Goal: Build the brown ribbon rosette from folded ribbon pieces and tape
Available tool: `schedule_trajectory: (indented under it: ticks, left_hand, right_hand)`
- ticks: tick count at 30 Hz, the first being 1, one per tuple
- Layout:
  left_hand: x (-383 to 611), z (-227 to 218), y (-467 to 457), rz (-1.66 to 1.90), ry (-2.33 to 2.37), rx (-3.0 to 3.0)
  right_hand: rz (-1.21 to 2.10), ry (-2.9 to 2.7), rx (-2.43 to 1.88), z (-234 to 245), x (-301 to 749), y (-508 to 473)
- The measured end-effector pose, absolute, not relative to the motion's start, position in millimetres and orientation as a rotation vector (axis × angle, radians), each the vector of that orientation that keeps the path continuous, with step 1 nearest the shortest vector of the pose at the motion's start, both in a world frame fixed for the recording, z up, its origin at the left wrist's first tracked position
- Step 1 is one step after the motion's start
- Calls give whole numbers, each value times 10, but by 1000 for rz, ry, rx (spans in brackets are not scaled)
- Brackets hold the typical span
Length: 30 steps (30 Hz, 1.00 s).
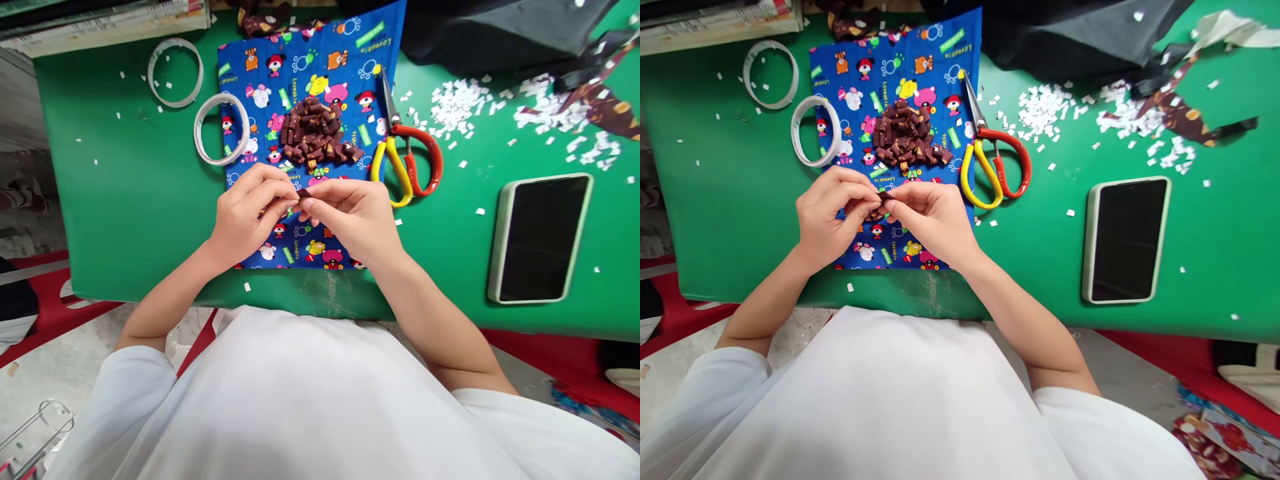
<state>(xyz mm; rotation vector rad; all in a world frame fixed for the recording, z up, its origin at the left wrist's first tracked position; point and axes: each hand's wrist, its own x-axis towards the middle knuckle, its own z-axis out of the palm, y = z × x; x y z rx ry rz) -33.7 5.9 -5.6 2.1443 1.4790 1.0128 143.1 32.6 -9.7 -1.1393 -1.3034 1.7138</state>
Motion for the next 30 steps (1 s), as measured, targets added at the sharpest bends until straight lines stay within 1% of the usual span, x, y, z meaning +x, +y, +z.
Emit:
schedule_trajectory:
  ticks: [9, 13, 20, 23, 26, 30]
  left_hand:
    - [-351, -91, 65, 1019, 1420, 2232]
    - [-361, -108, 69, 1032, 1383, 2313]
    - [-362, -83, 71, 1016, 1418, 2271]
    - [-372, -77, 68, 994, 1473, 2169]
    - [-383, -43, 68, 888, 1540, 2086]
    - [-385, 11, 75, 848, 1471, 2229]
  right_hand:
    - [1680, -1321, -1123, -83, 1411, 314]
    - [1718, -1305, -1140, -92, 1407, 307]
    - [1741, -1356, -1116, -130, 1405, 291]
    - [1688, -1451, -1102, -111, 1414, 285]
    - [1574, -1571, -1081, -78, 1433, 285]
    - [1399, -1720, -1005, -63, 1459, 298]
